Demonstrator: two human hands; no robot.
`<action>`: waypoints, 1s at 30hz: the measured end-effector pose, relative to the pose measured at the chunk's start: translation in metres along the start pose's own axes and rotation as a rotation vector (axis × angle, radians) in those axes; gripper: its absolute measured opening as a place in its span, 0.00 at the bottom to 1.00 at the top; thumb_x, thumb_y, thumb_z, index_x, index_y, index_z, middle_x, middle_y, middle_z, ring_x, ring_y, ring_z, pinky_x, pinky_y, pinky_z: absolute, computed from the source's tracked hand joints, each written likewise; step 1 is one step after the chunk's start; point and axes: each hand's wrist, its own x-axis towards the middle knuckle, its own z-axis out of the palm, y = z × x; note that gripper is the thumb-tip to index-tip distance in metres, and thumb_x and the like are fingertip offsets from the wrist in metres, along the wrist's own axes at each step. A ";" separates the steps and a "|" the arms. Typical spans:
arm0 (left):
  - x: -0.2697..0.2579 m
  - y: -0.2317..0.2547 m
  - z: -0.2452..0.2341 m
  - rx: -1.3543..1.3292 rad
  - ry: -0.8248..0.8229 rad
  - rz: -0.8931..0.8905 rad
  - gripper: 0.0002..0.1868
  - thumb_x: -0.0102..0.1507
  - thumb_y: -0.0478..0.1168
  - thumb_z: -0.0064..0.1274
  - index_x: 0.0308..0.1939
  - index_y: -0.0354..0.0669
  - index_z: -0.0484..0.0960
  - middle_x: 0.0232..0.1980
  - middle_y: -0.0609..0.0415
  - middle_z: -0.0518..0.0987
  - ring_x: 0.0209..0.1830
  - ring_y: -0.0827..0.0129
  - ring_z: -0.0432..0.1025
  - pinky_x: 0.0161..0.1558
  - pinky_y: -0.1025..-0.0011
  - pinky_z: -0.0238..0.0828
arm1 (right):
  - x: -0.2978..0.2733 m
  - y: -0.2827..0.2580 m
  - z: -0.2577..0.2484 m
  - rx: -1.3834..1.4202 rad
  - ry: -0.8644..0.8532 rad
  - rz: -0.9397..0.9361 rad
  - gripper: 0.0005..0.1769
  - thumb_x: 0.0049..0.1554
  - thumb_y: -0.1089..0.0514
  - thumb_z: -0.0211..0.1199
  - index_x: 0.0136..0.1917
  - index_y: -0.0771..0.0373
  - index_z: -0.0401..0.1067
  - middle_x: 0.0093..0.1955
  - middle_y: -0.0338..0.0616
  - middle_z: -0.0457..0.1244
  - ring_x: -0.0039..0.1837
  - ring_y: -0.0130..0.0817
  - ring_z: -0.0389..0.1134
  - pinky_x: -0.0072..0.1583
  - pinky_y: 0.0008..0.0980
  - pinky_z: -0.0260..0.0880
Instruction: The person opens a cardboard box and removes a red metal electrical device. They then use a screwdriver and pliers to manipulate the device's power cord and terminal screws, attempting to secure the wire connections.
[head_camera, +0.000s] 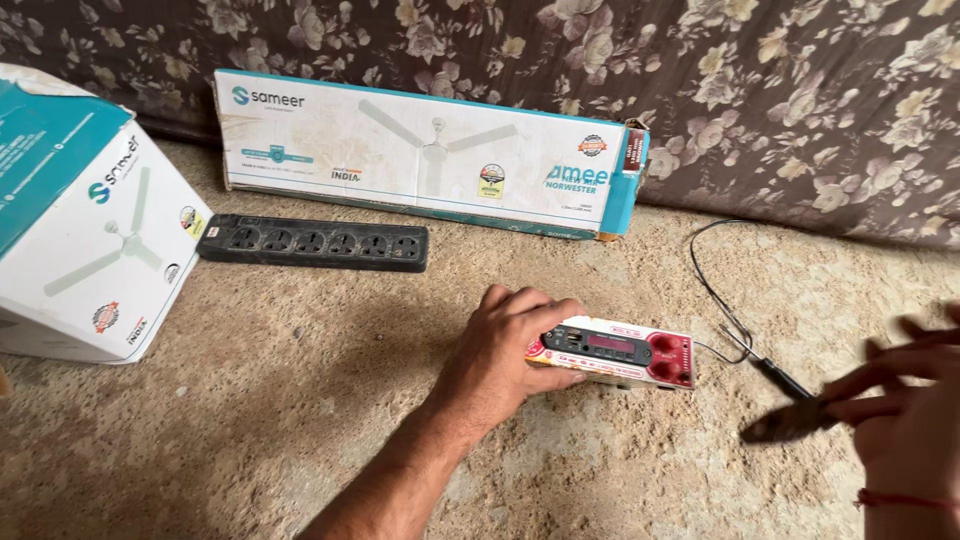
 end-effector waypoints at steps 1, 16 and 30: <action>0.000 0.000 0.000 -0.012 0.003 0.001 0.38 0.46 0.47 0.76 0.60 0.52 0.82 0.52 0.57 0.80 0.53 0.64 0.67 0.57 0.63 0.72 | 0.006 0.000 -0.001 -0.075 0.009 0.067 0.22 0.63 0.63 0.46 0.70 0.62 0.58 0.57 0.59 0.62 0.37 0.48 0.63 0.32 0.47 0.65; 0.002 0.000 -0.001 0.050 -0.062 -0.048 0.40 0.48 0.52 0.74 0.63 0.51 0.79 0.54 0.57 0.78 0.56 0.65 0.66 0.60 0.64 0.71 | -0.028 0.049 0.074 -0.972 -0.466 0.176 0.16 0.66 0.50 0.60 0.57 0.66 0.75 0.58 0.56 0.68 0.56 0.49 0.73 0.54 0.46 0.80; 0.002 0.000 -0.002 0.038 -0.054 -0.052 0.40 0.48 0.51 0.74 0.62 0.49 0.79 0.56 0.56 0.77 0.57 0.64 0.66 0.61 0.63 0.70 | -0.031 -0.078 0.068 -0.817 -0.617 0.257 0.16 0.61 0.47 0.66 0.55 0.57 0.81 0.50 0.46 0.76 0.51 0.37 0.79 0.54 0.39 0.83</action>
